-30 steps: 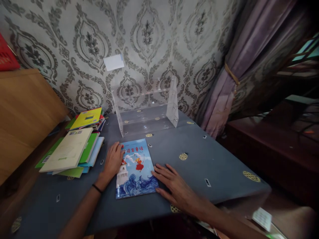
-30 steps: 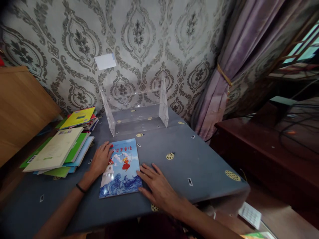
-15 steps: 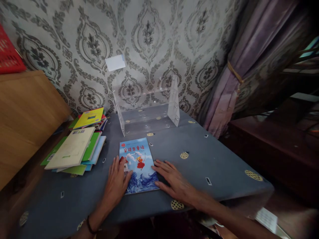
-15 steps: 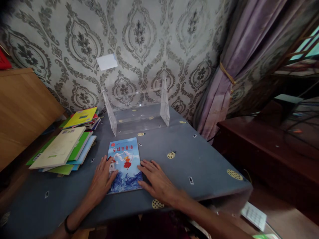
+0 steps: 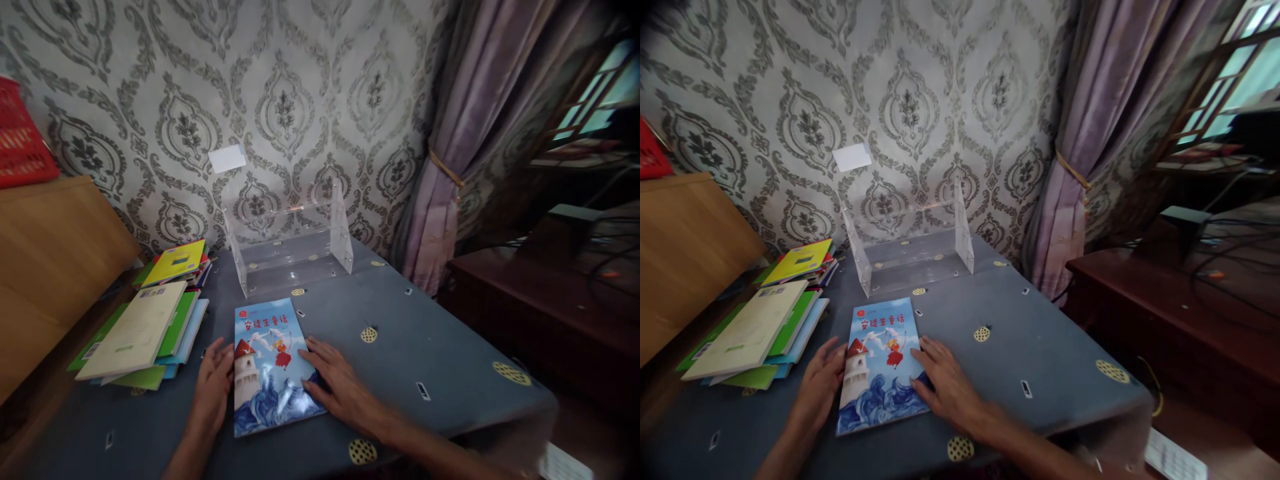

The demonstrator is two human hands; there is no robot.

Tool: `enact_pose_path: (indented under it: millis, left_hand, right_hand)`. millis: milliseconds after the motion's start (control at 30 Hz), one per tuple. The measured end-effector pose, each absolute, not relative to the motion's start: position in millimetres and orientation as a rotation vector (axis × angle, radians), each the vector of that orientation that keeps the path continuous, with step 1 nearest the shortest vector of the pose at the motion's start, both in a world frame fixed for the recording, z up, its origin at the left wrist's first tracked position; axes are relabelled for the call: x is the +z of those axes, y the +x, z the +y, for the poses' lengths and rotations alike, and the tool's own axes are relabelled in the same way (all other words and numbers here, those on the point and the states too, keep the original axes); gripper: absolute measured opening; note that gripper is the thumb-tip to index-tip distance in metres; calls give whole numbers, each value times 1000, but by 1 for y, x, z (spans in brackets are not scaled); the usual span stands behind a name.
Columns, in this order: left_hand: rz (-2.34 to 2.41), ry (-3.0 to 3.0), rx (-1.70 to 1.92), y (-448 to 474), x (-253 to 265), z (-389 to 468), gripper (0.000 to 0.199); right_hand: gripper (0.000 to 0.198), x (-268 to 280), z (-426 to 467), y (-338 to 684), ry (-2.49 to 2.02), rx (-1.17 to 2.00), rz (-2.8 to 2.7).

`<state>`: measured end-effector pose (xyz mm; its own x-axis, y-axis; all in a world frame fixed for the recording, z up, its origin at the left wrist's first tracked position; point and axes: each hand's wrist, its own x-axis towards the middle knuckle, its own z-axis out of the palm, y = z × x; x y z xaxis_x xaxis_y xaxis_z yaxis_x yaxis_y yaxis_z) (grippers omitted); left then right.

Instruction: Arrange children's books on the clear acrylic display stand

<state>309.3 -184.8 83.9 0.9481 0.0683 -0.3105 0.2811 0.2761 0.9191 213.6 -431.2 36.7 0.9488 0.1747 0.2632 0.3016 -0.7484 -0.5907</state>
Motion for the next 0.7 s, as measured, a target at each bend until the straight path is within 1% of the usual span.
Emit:
enact_pose_path:
  millis: [100,167,233,333,433,500,567,633,700]
  left_hand:
    - [430,1186,-304,311,91,-200,23]
    - [474,1151,-334,311,95,-209,15]
    - [484,1108,-333,310,100,-216,12]
    - [439,1043,-309,310,108,-223,13]
    - [377,1018,-281,313,116,-228,13]
    - [349,1022,-283,317,120,-231,12]
    - [337,1032,-266,322,122,-233,11]
    - [349,1051,-220,327,123,-234,11]
    - [355,1076,-194,331,121,-233,10]
  right_hand:
    - [59,38,-433,213,-2391,-166,-279]
    - [64,41,-435,214,-2337,-122,-248]
    - [69,43,-436,218,-2252,-98,-216]
    - [77,46,-435,230,-2053,-119,-158]
    - [83,54,-431,248,-1683,-170,-166]
    - [80,61,-426,261,-1395,-92,-148]
    - [69,68,-421,271,-1162,66,-75]
    - [59,75,-417,279,-1000,169,-4]
    - [56,79,-415,284,-902,177,32]
